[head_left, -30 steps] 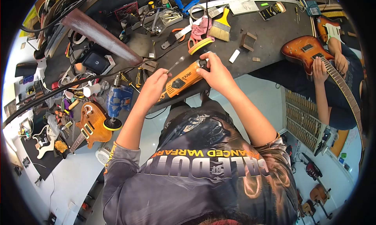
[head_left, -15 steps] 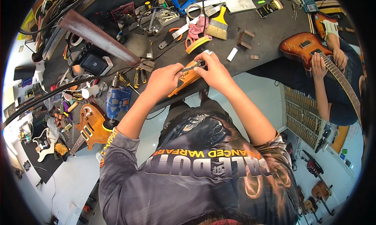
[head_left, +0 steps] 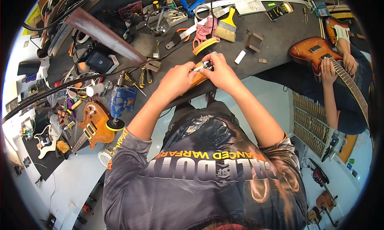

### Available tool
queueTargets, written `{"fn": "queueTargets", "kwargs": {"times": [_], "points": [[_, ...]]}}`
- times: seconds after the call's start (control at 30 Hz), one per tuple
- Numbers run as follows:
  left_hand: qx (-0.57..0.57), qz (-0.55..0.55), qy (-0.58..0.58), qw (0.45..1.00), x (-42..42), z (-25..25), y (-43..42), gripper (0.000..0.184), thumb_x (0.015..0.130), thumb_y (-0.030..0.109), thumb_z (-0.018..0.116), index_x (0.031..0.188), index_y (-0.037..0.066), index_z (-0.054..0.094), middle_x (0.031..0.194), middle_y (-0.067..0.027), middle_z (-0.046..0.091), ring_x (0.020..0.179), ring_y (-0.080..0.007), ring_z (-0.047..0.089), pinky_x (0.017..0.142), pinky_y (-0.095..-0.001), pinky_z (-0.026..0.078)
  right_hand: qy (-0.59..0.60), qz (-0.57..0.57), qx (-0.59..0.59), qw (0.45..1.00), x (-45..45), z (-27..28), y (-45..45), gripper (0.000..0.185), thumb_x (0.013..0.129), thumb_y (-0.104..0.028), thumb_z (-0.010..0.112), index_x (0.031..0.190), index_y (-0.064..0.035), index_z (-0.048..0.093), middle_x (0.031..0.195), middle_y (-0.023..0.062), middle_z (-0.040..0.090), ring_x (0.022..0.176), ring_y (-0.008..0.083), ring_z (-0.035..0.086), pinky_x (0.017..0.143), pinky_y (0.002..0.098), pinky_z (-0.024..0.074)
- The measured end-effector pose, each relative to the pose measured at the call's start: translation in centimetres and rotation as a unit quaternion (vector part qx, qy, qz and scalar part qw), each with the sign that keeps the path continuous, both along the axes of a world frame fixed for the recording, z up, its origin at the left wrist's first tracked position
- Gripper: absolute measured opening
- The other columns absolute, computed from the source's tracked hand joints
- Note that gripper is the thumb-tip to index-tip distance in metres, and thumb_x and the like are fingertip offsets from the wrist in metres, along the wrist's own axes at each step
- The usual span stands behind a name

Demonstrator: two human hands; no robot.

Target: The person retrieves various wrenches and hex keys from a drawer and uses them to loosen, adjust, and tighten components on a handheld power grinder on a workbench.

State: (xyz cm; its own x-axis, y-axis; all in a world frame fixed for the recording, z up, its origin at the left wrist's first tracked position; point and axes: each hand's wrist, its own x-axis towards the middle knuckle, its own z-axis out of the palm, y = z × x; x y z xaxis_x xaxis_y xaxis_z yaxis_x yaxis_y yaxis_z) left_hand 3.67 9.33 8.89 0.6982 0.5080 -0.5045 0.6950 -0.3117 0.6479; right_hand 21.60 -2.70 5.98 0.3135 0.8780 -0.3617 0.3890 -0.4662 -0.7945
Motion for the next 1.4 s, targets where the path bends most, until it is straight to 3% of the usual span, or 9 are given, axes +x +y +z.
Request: {"fn": "queueTargets", "kwargs": {"times": [0.13,0.23,0.33,0.43,0.6,0.73,0.9,1.07,1.4], "points": [[0.166,-0.038,-0.092,0.981,-5.2,-5.0,1.0,0.024,0.107,0.024,0.068,0.116,0.003,0.074,0.11,-0.0204,0.078,0.1,-0.0407,0.073,0.091,-0.0468,0.056,-0.005,-0.003,0.003,1.0,0.0,0.0,-0.1,0.046,0.099,-0.021,0.084,0.136,-0.0109,0.059,0.13,0.0124,0.057,0.112,0.029,0.064,0.104,0.0431,0.0541],[0.166,0.107,-0.088,0.976,-8.3,-3.5,0.6,0.022,0.107,0.022,0.069,0.116,0.003,0.076,0.101,-0.0141,0.081,0.089,-0.0352,0.073,0.087,-0.0442,0.058,0.0,-0.008,-0.001,1.0,-0.2,0.3,-0.2,0.046,0.098,-0.02,0.084,0.135,-0.0108,0.059,0.13,0.0116,0.058,0.114,0.0289,0.063,0.105,0.0429,0.0538],[-0.112,0.257,-0.216,0.935,-9.4,-2.3,0.3,0.024,0.108,0.021,0.068,0.12,0.0,0.075,0.105,-0.0135,0.082,0.094,-0.0266,0.077,0.09,-0.0412,0.059,0.003,-0.019,0.005,1.0,-0.4,0.0,-0.3,0.045,0.098,-0.02,0.084,0.135,-0.0106,0.059,0.128,0.0115,0.058,0.114,0.0287,0.063,0.105,0.0431,0.0537],[-0.359,0.277,-0.371,0.811,-9.6,0.1,0.2,0.018,0.11,0.01,0.063,0.121,-0.001,0.071,0.103,-0.0179,0.081,0.094,-0.0244,0.079,0.088,-0.0359,0.062,-0.01,-0.014,0.012,1.0,-0.5,0.8,-0.3,0.046,0.098,-0.021,0.082,0.135,-0.0095,0.057,0.134,0.0157,0.059,0.118,0.0353,0.068,0.102,0.0468,0.0557],[-0.398,0.211,-0.254,0.856,-9.6,-2.0,-1.4,0.03,0.108,-0.003,0.057,0.137,0.003,0.058,0.107,-0.0135,0.077,0.094,-0.0188,0.076,0.087,-0.0305,0.06,-0.051,-0.039,0.061,0.996,-1.8,0.8,-1.0,0.033,0.099,-0.017,0.08,0.123,-0.0056,0.06,0.121,0.014,0.064,0.103,0.0307,0.069,0.094,0.0436,0.0571],[-0.333,0.158,-0.188,0.911,-9.6,-3.1,-1.3,0.033,0.108,0.001,0.057,0.141,0.009,0.057,0.1,-0.0057,0.073,0.087,-0.0126,0.064,0.082,-0.0299,0.054,-0.016,-0.062,0.078,0.995,-2.0,1.1,-1.4,0.025,0.1,-0.011,0.077,0.118,-0.0031,0.061,0.111,0.0132,0.065,0.092,0.0283,0.067,0.089,0.0418,0.0578],[-0.048,0.023,-0.128,0.99,-8.3,-2.4,0.1,0.019,0.106,0.013,0.066,0.124,0.009,0.069,0.099,-0.0119,0.077,0.093,-0.0289,0.073,0.085,-0.0407,0.057,0.013,-0.084,0.079,0.993,-0.9,1.7,-2.5,0.027,0.095,-0.006,0.074,0.12,-0.0046,0.063,0.116,0.0123,0.064,0.093,0.0294,0.069,0.088,0.0428,0.0581],[0.114,-0.056,-0.155,0.98,-6.9,-3.7,1.7,0.015,0.103,0.018,0.072,0.114,0.008,0.074,0.102,-0.0126,0.076,0.097,-0.0362,0.073,0.083,-0.0453,0.057,-0.101,-0.01,0.1,0.99,-1.2,4.1,-2.0,0.03,0.093,-0.01,0.076,0.12,-0.0056,0.064,0.118,0.0111,0.064,0.1,0.0306,0.07,0.09,0.0458,0.0569],[0.245,-0.108,-0.178,0.947,-5.9,-4.5,3.0,0.011,0.1,0.017,0.071,0.107,0.008,0.073,0.099,-0.0068,0.073,0.1,-0.0289,0.067,0.089,-0.0443,0.051,-0.279,0.055,0.167,0.944,-2.0,3.2,-1.9,0.026,0.091,-0.019,0.082,0.111,-0.0077,0.07,0.106,0.0076,0.065,0.104,0.0291,0.068,0.089,0.0452,0.0505]]}}
